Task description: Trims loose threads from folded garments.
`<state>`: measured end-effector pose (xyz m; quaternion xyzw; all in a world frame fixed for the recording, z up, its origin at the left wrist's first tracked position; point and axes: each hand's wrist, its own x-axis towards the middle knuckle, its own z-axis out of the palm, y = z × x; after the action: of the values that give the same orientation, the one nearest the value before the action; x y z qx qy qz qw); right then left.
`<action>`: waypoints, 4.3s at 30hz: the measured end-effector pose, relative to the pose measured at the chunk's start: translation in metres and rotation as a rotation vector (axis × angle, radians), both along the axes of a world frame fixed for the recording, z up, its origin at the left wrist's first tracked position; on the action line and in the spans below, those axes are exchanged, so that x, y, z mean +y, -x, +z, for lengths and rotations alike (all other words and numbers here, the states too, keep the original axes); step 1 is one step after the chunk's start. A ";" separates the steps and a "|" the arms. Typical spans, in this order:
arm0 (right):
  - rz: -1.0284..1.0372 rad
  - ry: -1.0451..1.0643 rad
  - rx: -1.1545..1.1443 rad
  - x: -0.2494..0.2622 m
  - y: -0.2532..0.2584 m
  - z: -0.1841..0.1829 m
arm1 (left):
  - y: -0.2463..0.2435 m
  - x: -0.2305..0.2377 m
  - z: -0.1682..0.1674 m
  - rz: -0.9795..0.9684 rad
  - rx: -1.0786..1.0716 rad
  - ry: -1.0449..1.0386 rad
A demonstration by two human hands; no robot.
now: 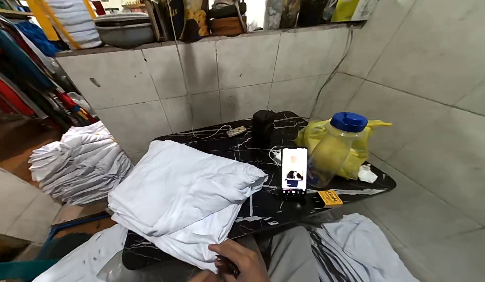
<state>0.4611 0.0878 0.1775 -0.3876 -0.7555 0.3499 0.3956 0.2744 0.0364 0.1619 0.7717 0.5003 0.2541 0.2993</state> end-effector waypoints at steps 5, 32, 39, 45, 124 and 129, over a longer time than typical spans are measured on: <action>-0.058 -0.084 -0.177 -0.001 -0.001 0.000 | 0.018 0.014 0.021 0.301 0.092 -0.395; -0.031 0.391 0.682 -0.010 0.040 -0.011 | -0.020 0.030 0.047 0.474 -0.703 -0.204; -0.081 0.348 0.651 -0.007 0.032 -0.014 | 0.001 0.045 0.044 0.362 -0.588 -0.346; -0.173 0.363 0.414 -0.001 0.018 -0.015 | 0.015 0.052 0.039 0.236 -0.568 -0.286; -0.887 -0.305 -0.078 0.091 -0.137 -0.023 | 0.052 0.041 0.008 0.078 0.179 -0.315; -0.839 -0.317 -0.057 0.083 -0.133 -0.031 | 0.053 0.035 0.001 0.144 0.071 -0.412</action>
<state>0.5939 0.1706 0.1467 -0.6047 -0.5878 0.0281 0.5367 0.2211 0.0712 0.1627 0.7874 0.5018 0.3442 0.0986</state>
